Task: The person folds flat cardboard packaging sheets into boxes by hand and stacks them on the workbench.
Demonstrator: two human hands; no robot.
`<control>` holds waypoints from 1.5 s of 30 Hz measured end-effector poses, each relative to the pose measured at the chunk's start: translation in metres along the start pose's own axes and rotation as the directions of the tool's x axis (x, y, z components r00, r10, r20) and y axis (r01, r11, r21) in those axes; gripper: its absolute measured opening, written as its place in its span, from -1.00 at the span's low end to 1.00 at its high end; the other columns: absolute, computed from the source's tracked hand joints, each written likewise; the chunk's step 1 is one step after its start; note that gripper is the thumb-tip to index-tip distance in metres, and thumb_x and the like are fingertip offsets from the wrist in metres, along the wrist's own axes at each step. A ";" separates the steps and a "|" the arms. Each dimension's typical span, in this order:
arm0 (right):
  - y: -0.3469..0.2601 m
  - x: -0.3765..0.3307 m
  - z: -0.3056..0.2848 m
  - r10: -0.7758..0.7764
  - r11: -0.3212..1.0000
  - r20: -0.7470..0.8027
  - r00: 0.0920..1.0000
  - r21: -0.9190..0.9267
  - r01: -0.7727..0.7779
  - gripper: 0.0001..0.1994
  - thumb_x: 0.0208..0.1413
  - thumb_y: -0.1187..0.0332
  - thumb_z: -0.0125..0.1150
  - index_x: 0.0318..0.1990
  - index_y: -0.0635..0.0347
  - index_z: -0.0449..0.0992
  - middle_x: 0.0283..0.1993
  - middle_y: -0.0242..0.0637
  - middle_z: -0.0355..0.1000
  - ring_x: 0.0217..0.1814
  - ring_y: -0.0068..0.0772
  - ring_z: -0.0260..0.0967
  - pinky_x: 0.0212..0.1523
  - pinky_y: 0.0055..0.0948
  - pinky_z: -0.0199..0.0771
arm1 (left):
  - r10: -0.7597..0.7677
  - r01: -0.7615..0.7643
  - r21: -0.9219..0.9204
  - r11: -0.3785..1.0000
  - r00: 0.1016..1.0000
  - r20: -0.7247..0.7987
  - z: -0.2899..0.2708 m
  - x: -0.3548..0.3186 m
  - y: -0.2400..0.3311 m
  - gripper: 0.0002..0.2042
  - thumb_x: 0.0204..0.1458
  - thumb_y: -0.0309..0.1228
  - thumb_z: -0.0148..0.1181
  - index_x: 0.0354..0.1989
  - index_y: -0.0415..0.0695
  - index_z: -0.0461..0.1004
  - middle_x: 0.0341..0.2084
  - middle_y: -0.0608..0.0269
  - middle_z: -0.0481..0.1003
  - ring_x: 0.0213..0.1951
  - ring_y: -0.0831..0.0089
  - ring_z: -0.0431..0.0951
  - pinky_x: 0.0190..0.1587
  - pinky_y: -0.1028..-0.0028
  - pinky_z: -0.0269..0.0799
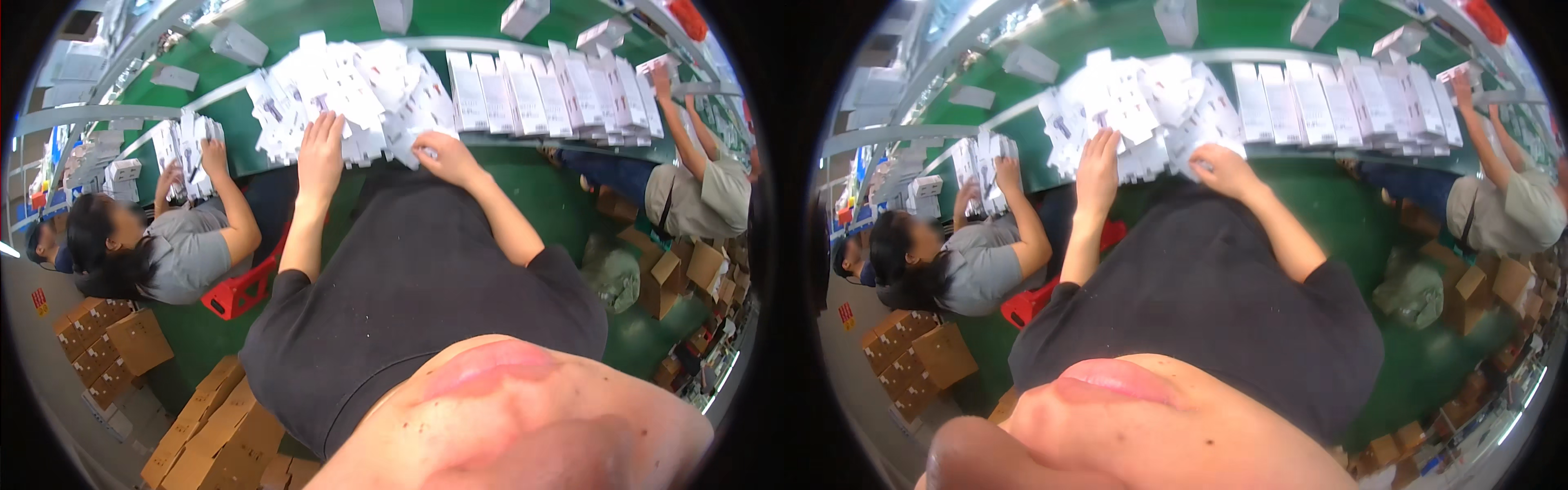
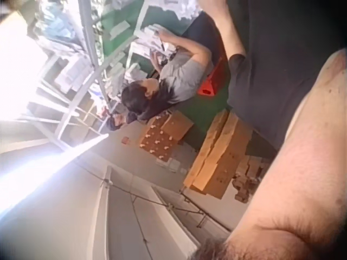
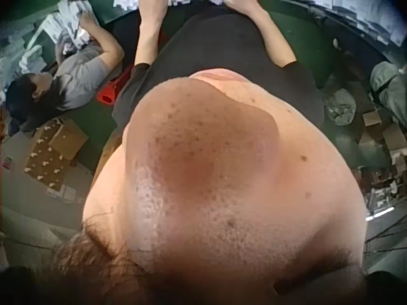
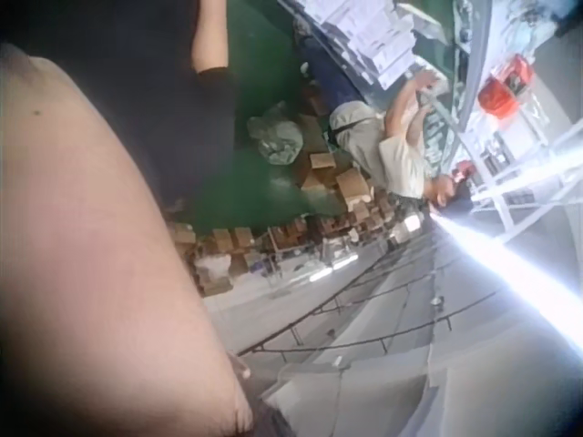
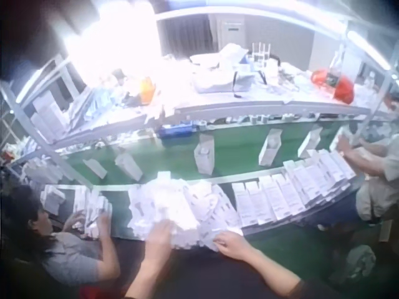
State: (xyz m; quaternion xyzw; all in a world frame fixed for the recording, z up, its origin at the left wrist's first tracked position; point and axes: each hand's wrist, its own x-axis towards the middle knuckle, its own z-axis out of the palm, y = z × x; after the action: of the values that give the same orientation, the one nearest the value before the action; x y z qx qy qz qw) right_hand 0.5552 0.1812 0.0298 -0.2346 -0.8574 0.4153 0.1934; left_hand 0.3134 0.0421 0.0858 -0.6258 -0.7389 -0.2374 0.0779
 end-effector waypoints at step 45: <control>-0.116 0.019 -0.036 0.142 0.904 -0.542 0.828 0.413 0.115 -0.55 0.24 0.37 -0.05 0.27 0.28 0.32 0.24 -0.14 0.34 0.25 -0.20 0.26 0.31 -0.33 0.17 | 0.065 0.101 -0.987 -0.126 0.993 0.094 0.043 0.064 0.088 -0.52 0.17 -0.40 0.08 0.29 -0.19 0.28 0.24 0.01 0.36 0.26 0.19 0.33 0.36 0.30 0.15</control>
State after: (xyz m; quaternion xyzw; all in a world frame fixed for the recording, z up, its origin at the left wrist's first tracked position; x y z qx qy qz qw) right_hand 0.5306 0.1512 0.1461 -0.3040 -0.6484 0.5073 0.4795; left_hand 0.3931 0.1270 0.0970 -0.4738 -0.3215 -0.6770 -0.4624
